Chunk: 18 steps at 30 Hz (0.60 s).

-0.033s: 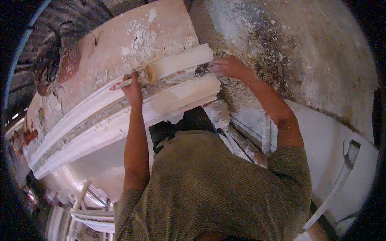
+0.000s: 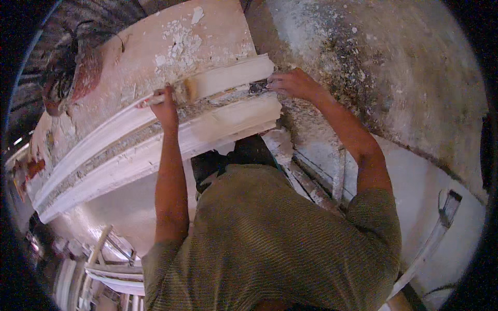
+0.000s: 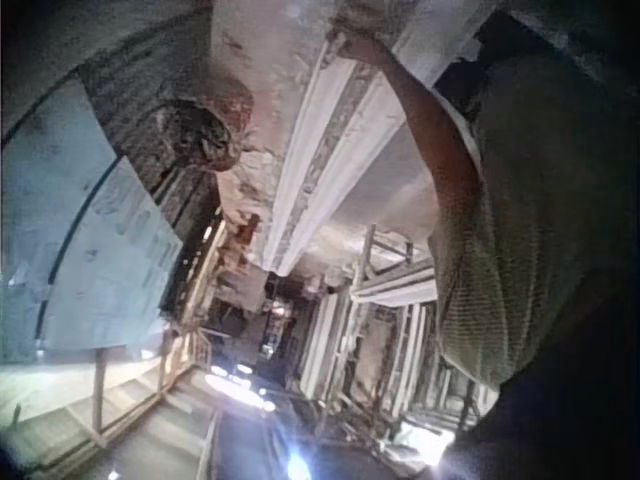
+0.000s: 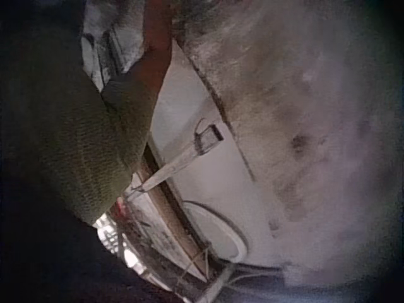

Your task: The person cleans a long white wooden molding on a workbench using a brush and a scraper. They repeatedly brush off dust and scrape away residue along the grooves and edges of the piece.

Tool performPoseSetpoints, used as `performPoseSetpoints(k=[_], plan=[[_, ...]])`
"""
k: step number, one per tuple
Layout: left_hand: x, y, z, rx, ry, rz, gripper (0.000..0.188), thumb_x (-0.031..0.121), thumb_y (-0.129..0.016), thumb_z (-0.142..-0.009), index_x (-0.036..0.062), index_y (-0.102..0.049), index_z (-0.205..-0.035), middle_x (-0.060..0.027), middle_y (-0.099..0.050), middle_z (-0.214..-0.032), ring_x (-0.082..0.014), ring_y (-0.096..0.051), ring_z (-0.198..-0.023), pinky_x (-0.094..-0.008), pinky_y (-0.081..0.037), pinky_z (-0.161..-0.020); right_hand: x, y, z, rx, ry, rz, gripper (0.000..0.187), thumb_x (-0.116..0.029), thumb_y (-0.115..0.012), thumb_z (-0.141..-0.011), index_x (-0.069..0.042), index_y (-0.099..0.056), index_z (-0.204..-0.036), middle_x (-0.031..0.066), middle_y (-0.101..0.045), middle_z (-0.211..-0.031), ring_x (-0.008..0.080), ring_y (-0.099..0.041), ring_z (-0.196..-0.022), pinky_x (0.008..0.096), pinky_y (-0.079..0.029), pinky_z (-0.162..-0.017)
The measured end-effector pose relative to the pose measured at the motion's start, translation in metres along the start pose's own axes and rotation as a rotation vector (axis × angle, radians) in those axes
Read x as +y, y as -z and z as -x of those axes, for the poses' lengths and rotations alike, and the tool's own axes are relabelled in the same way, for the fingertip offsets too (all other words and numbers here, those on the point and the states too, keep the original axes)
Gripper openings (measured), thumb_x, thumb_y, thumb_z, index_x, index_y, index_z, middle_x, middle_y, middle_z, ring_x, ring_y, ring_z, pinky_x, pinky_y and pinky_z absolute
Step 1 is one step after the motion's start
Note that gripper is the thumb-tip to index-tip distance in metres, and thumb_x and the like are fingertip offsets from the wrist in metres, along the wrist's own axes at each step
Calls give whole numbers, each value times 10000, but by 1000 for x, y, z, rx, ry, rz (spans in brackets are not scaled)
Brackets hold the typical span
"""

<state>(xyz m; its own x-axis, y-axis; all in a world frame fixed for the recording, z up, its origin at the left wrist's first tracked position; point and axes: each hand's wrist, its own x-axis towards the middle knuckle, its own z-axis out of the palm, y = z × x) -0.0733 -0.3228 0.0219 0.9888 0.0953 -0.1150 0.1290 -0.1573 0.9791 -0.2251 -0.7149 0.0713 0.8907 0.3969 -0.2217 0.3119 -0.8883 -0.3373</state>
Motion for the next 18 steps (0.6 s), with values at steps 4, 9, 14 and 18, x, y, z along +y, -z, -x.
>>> performPoseSetpoints(k=[4,9,14,18], plan=[[-21,5,-42,124,-41,-112,257,192,-716,-844,24,-602,-687,-44,-582,-649,-155,-506,-622,-337,-412,-623,20,28,11,-88,39,32,298,-214,-666,-841,-225,-683,-1139,-13,-612,-1256,232,-639,-1057,350,-550,-820],[-39,-6,-43,154,-180,-150,294,267,-740,-813,11,-636,-713,-101,-617,-663,-230,-550,-618,-373,-444,-633,16,7,-12,-87,160,158,358,-194,-602,-866,-236,-622,-1220,-2,-590,-1303,250,-595,-1147,384,-544,-881],[-81,0,-55,277,-128,-119,359,348,-739,-798,1,-666,-743,-148,-656,-720,-343,-602,-674,-425,-467,-691,17,40,-15,-109,213,92,409,-123,-704,-733,-227,-667,-1127,-2,-616,-1246,220,-626,-1092,366,-554,-831],[-49,-4,-48,239,-153,-354,369,356,-753,-784,1,-660,-747,-154,-669,-781,-359,-615,-741,-435,-466,-749,12,19,-22,3,299,217,318,-150,-699,-752,-226,-692,-1061,-16,-640,-1203,207,-662,-1012,348,-575,-778]])
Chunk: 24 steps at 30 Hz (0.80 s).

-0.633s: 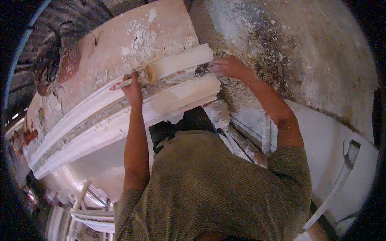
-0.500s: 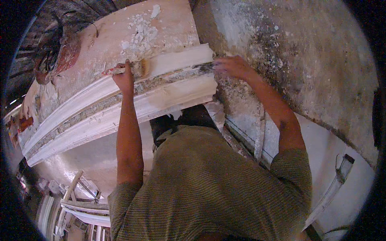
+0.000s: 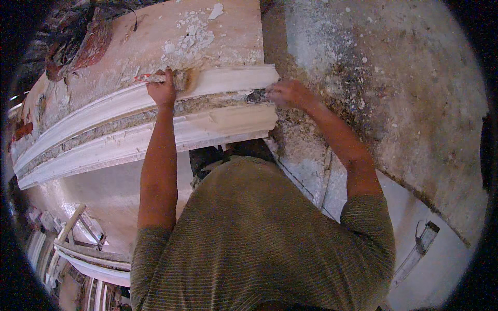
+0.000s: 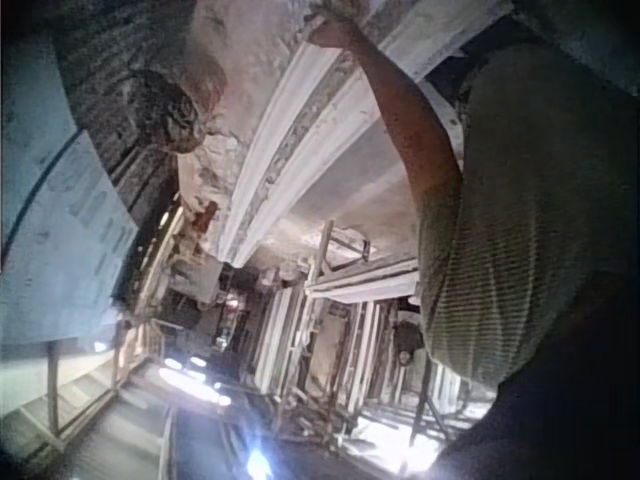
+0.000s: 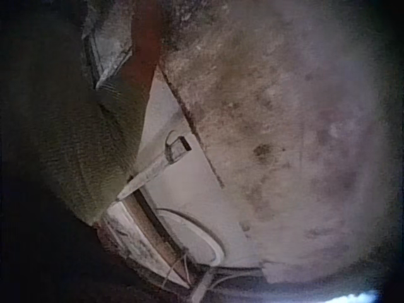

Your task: The person cleans a long white wooden molding on a workbench using a brush and a scraper. They repeatedly brush off dust and scrape away residue along the grooves and edges of the piece.

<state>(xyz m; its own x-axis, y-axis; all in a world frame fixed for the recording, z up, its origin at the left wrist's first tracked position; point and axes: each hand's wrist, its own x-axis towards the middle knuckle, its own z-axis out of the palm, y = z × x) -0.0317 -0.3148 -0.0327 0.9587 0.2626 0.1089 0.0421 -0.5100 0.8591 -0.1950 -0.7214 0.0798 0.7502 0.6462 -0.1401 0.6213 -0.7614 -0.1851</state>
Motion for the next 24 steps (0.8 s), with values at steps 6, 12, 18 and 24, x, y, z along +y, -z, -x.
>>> performPoseSetpoints(k=[6,12,18,24], plan=[[22,7,2,58,-76,7,363,352,-766,-775,6,-659,-761,-146,-674,-798,-340,-621,-780,-430,-468,-781,-4,-18,33,94,-120,-83,304,-164,-681,-771,-240,-684,-1065,-48,-639,-1201,190,-665,-999,347,-574,-742],[-29,-5,-6,-14,65,208,350,327,-772,-778,-4,-661,-795,-153,-682,-848,-325,-631,-807,-420,-472,-797,-19,-27,13,78,-99,22,304,-167,-661,-811,-235,-670,-1107,-42,-640,-1191,186,-653,-1013,377,-568,-756],[1,-5,-1,57,-83,68,371,360,-742,-804,-2,-670,-772,-162,-684,-777,-327,-637,-732,-428,-481,-745,-15,-56,15,187,-128,-78,285,-189,-648,-838,-230,-658,-1120,-33,-634,-1191,190,-639,-1032,374,-563,-749],[-19,2,-4,-54,118,132,403,377,-733,-808,-11,-653,-733,-149,-669,-724,-310,-636,-710,-427,-474,-720,-22,-48,28,207,-99,0,278,-235,-651,-840,-216,-661,-1117,8,-636,-1183,191,-644,-1014,368,-570,-747]])
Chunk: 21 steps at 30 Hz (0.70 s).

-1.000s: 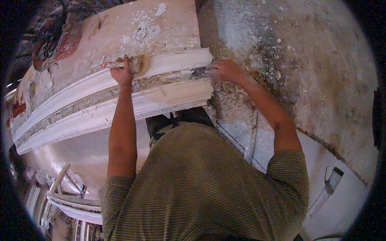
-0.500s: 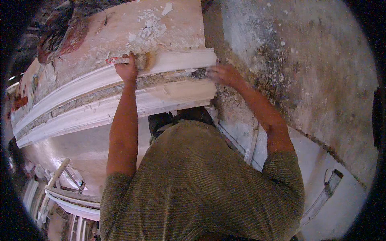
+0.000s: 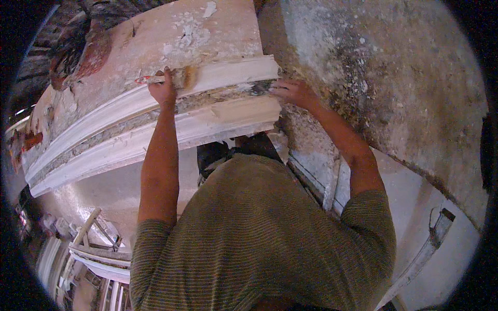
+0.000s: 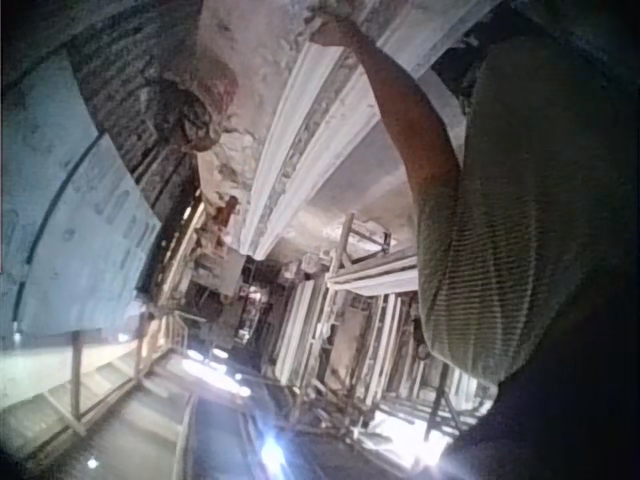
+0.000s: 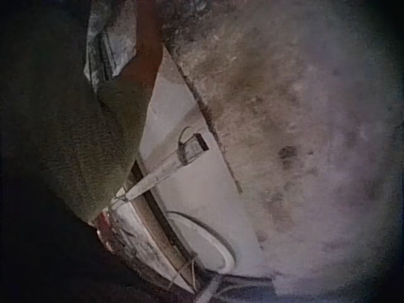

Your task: The person cleans a long white wooden molding on a workbench using a brush and a scraper. They repeatedly brush off dust and scrape away residue along the grooves and edges of the piece.

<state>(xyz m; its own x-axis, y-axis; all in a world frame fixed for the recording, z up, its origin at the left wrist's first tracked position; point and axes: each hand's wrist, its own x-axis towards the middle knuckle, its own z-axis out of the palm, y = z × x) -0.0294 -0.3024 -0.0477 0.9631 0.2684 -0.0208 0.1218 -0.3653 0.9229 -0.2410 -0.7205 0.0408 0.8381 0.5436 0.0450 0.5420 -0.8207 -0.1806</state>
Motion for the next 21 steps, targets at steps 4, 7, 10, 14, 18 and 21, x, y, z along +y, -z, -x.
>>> performPoseSetpoints(k=[4,7,10,14,18,21], plan=[[35,-1,6,-26,-81,-78,405,387,-739,-801,-6,-658,-751,-157,-676,-750,-327,-637,-723,-428,-475,-733,-17,-4,-9,-130,-162,-111,308,-206,-606,-877,-169,-645,-1180,74,-642,-1190,279,-623,-1077,420,-541,-885],[18,-3,1,25,-115,-139,411,397,-747,-792,-6,-667,-790,-162,-681,-782,-334,-638,-743,-432,-476,-754,-38,37,-51,-251,-509,-415,283,-246,-659,-866,-126,-686,-1121,111,-669,-1128,309,-626,-1060,427,-512,-908],[-13,-2,-5,46,-70,-121,406,401,-746,-790,2,-673,-814,-163,-683,-831,-344,-638,-785,-438,-474,-783,-53,69,-70,-74,-793,-857,190,-204,-718,-814,-83,-723,-961,80,-706,-964,276,-670,-919,381,-525,-785],[5,-6,-2,-7,-148,-180,401,405,-740,-797,12,-671,-839,-168,-681,-879,-363,-634,-850,-444,-467,-821,-57,53,-53,44,-634,-678,196,-204,-721,-811,-63,-718,-947,107,-701,-942,275,-671,-888,367,-511,-807],[-2,-4,-3,6,-83,-91,417,408,-744,-791,5,-663,-862,-170,-680,-902,-365,-637,-883,-452,-463,-838,-87,40,-88,75,-583,-611,204,-218,-718,-816,-68,-719,-955,135,-693,-946,293,-666,-900,374,-508,-830],[23,-5,6,55,16,-221,417,423,-740,-790,16,-670,-846,-175,-681,-878,-353,-644,-864,-460,-467,-819,-81,14,-68,111,-804,-586,213,-234,-716,-818,-74,-718,-958,139,-695,-935,307,-667,-887,380,-513,-812]])
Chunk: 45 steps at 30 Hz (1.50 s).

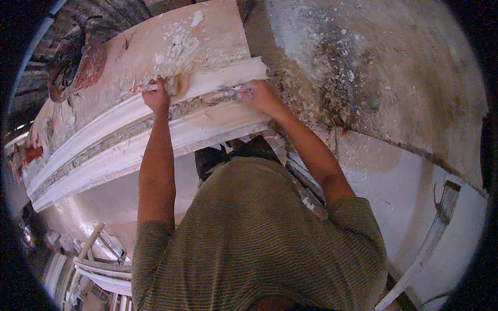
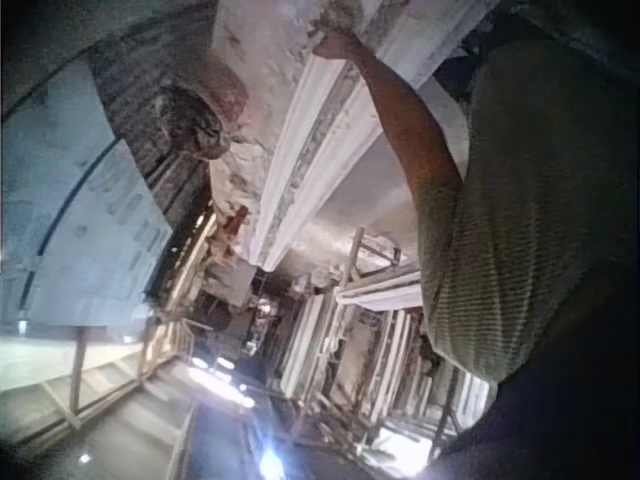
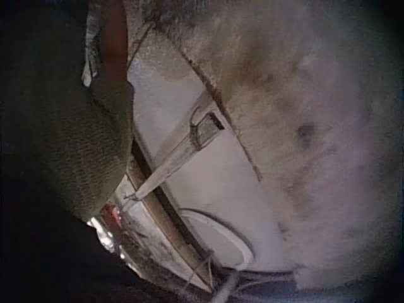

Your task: The person cleans a long white wooden molding on a workbench using a brush and a scraper. They repeatedly brush off dust and scrape away residue along the grooves and edges of the piece.

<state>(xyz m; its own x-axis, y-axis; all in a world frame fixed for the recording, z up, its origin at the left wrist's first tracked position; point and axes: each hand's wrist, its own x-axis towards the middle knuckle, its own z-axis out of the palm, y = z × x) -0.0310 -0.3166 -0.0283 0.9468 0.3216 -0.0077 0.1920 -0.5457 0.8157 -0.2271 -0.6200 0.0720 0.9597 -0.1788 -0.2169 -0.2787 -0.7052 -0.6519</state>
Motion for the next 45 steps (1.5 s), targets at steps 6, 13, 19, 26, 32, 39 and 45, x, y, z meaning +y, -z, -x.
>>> performPoseSetpoints(k=[6,13,19,26,32,39,45], plan=[[2,6,0,-91,-26,36,414,456,-694,-824,44,-683,-778,-215,-661,-797,-367,-637,-799,-465,-462,-759,68,37,56,377,-317,16,263,-285,-715,-831,-46,-722,-941,132,-703,-753,261,-689,-716,372,-526,-670],[6,3,7,-46,-119,281,359,367,-698,-839,12,-671,-791,-156,-638,-717,-267,-577,-679,-413,-448,-705,70,6,60,450,-459,-88,260,-280,-715,-834,-35,-742,-919,135,-705,-704,224,-686,-638,346,-533,-645],[16,7,7,-139,-164,418,290,296,-673,-866,30,-599,-776,-20,-601,-744,-175,-513,-663,-352,-438,-681,94,3,59,585,-400,-92,230,-269,-715,-819,-57,-749,-902,143,-709,-745,236,-693,-690,347,-538,-678],[15,0,10,-226,-10,645,187,242,-679,-880,79,-588,-874,-14,-596,-789,-132,-522,-740,-345,-438,-688,75,32,67,470,-441,-190,217,-279,-728,-795,-89,-760,-895,173,-706,-784,315,-697,-725,385,-547,-703],[-43,-6,-22,-229,-251,338,253,277,-679,-876,47,-626,-966,-41,-642,-833,-169,-584,-766,-347,-462,-687,83,18,35,419,-357,-73,234,-309,-746,-784,-99,-764,-886,173,-702,-776,314,-688,-700,401,-545,-683],[-2,-9,0,-129,-151,335,302,322,-683,-855,24,-639,-878,-85,-645,-806,-180,-560,-702,-362,-458,-670,105,11,18,512,-245,-68,265,-329,-758,-782,-84,-766,-883,185,-687,-735,319,-681,-676,392,-542,-678],[7,7,6,-197,-28,532,270,280,-682,-845,27,-622,-770,-45,-597,-736,-161,-528,-712,-359,-434,-663,43,80,46,414,-417,-269,274,-316,-767,-768,-64,-759,-876,180,-687,-734,322,-681,-688,399,-540,-692]])
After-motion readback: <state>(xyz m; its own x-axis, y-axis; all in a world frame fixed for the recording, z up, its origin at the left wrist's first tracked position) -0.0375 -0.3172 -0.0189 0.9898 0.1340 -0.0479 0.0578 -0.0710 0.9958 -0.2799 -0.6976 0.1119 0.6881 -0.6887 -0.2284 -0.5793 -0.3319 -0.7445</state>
